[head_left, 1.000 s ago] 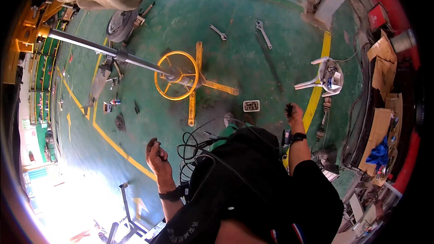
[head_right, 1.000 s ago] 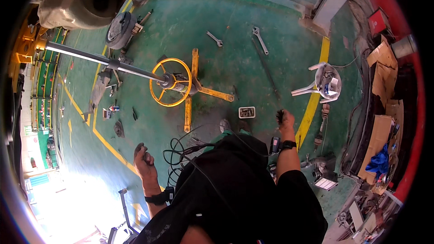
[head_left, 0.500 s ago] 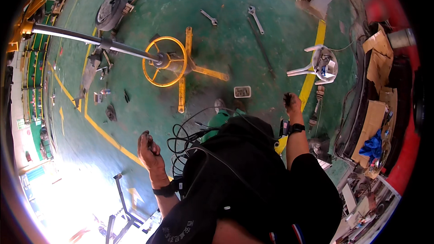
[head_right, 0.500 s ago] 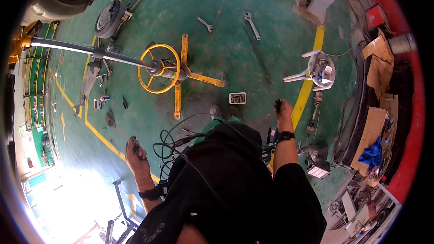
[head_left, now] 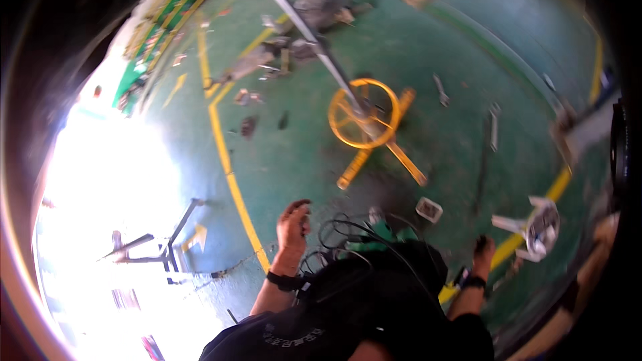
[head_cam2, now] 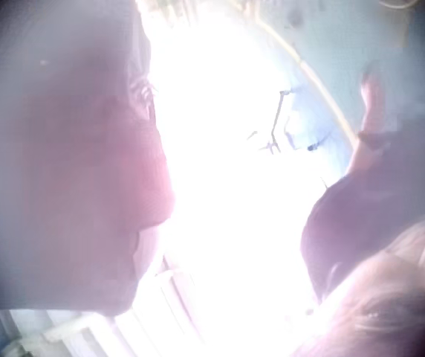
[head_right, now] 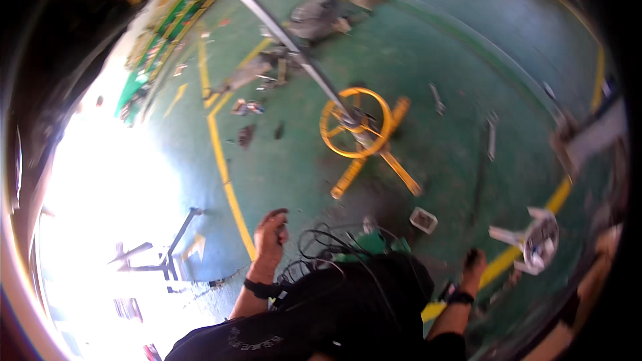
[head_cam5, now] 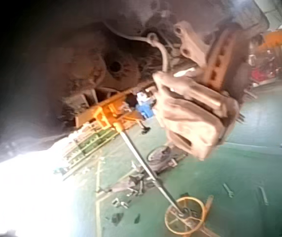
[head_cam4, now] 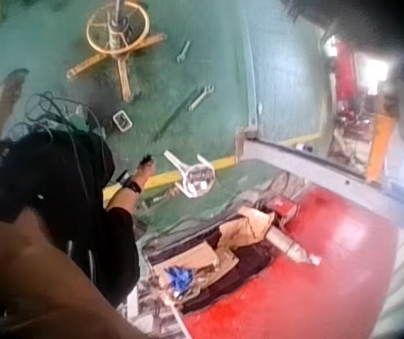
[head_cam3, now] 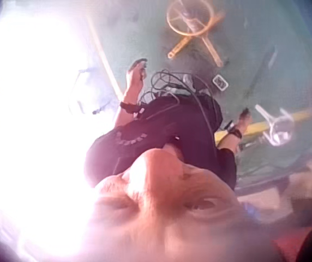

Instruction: The person adjusts a hydraulic transmission jack under a vehicle, walks to a storage rack to select a screwdriver, then returns to the floor to select a socket and extension from a case, and uses the socket wrench to tighten a bolt on the car undercarriage.

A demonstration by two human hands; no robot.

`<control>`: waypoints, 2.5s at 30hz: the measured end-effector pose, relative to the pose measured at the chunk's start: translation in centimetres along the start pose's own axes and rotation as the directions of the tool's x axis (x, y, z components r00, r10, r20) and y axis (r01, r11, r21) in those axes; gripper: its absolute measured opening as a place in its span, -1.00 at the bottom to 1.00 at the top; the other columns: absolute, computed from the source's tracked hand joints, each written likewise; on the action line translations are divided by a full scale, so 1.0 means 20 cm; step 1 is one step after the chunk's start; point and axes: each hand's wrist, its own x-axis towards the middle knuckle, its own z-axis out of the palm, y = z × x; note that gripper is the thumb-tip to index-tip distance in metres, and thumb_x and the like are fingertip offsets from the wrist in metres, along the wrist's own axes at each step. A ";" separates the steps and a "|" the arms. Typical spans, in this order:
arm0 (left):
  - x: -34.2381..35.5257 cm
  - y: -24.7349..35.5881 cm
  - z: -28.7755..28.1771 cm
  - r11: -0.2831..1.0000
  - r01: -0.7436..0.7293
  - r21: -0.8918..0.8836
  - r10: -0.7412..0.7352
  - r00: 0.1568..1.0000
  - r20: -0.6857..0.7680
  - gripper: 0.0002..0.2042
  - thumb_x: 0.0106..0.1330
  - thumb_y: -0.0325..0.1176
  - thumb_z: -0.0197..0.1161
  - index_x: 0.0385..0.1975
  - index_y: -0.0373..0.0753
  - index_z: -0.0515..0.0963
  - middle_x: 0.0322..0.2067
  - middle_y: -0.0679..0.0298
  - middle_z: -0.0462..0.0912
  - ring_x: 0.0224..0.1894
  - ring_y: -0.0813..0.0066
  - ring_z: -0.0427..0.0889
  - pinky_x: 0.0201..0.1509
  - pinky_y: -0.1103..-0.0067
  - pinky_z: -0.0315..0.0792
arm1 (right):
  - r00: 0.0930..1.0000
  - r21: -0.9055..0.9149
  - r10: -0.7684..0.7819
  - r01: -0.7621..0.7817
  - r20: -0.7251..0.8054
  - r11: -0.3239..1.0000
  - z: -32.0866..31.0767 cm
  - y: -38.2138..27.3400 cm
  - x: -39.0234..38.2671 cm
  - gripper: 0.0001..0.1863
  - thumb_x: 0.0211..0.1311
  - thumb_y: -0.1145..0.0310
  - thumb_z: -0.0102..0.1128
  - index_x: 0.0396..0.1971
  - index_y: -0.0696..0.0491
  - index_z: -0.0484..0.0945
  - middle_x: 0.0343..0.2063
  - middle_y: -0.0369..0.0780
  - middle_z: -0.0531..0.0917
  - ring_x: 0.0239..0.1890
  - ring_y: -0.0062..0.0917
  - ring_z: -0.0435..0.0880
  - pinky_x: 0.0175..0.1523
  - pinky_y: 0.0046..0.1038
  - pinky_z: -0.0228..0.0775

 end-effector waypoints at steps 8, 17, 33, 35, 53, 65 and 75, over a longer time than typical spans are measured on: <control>-0.04 -0.01 -0.16 0.994 -0.046 -0.100 0.046 0.999 -0.009 -0.82 0.32 -0.37 0.06 -0.24 -0.34 0.52 -0.54 0.36 0.45 -0.67 0.72 0.27 -0.65 0.73 0.10 | 0.900 -0.106 -0.001 0.052 0.436 0.993 0.42 -0.05 0.09 -0.84 0.18 0.25 0.05 -0.43 0.01 0.53 -0.50 -0.31 0.56 -0.46 -0.57 0.52 -0.40 -0.53 0.34; -0.08 0.04 -0.53 0.989 -0.037 -0.145 0.020 0.993 -0.112 -0.78 0.15 -0.44 0.02 -0.24 -0.35 0.50 -0.54 0.31 0.47 -0.70 0.66 0.27 -0.69 0.69 0.07 | 0.434 -0.374 -0.564 0.899 0.703 0.226 0.89 0.17 -0.46 -0.70 0.38 0.32 -0.08 0.00 0.14 0.42 -0.12 -0.18 0.51 0.00 -0.42 0.48 0.08 -0.41 0.34; -0.19 0.09 -1.14 0.980 -0.199 0.006 0.199 0.980 0.009 -0.79 0.28 -0.39 0.15 -0.15 -0.35 0.49 -0.43 0.32 0.56 -0.66 0.75 0.27 -0.63 0.75 0.13 | 0.716 -0.336 0.056 0.256 0.696 0.906 1.58 0.47 -1.51 -0.80 0.18 0.29 0.08 -0.34 0.11 0.54 -0.53 -0.30 0.59 -0.56 -0.64 0.51 -0.44 -0.58 0.33; -0.17 0.12 -1.15 0.955 -0.268 0.128 0.265 0.963 0.045 -0.76 0.29 -0.36 0.14 -0.14 -0.37 0.48 -0.40 0.30 0.57 -0.67 0.75 0.26 -0.64 0.73 0.13 | 0.668 -0.400 0.107 0.303 0.737 0.865 1.76 0.54 -1.83 -0.78 0.21 0.30 0.06 -0.27 0.14 0.51 -0.47 -0.28 0.60 -0.51 -0.62 0.53 -0.41 -0.57 0.35; 0.48 0.14 -1.20 0.742 -0.597 0.306 0.614 0.788 0.049 -0.82 0.00 -0.47 0.38 -0.37 -0.24 0.61 -0.46 0.25 0.55 -0.61 0.56 0.44 -0.54 0.64 0.35 | 0.188 -0.553 0.621 0.688 0.761 0.469 2.61 1.29 -2.51 -0.72 0.26 0.29 0.16 -0.16 0.18 0.53 -0.33 -0.35 0.57 -0.27 -0.73 0.48 -0.13 -0.64 0.35; 1.47 0.42 -1.33 0.933 -0.339 -0.118 0.353 0.928 0.123 -0.76 -0.02 -0.61 0.25 -0.30 -0.32 0.58 -0.59 0.47 0.33 -0.57 0.76 0.26 -0.49 0.75 0.21 | 0.320 -0.593 0.560 0.690 0.764 0.415 3.45 1.57 -2.32 -0.73 0.26 0.24 0.14 -0.19 0.13 0.55 -0.37 -0.42 0.56 -0.33 -0.79 0.44 -0.20 -0.71 0.30; 1.89 0.66 -1.21 0.927 -0.368 -0.075 0.348 0.763 0.545 -0.72 -0.03 -0.52 0.33 -0.26 -0.32 0.54 -0.52 0.39 0.50 -0.49 0.72 0.40 -0.40 0.72 0.33 | 0.608 -0.708 0.371 0.536 0.701 0.459 3.69 1.58 -2.32 -0.63 0.25 0.15 0.17 -0.18 0.18 0.53 -0.37 -0.41 0.54 -0.31 -0.76 0.43 -0.19 -0.63 0.31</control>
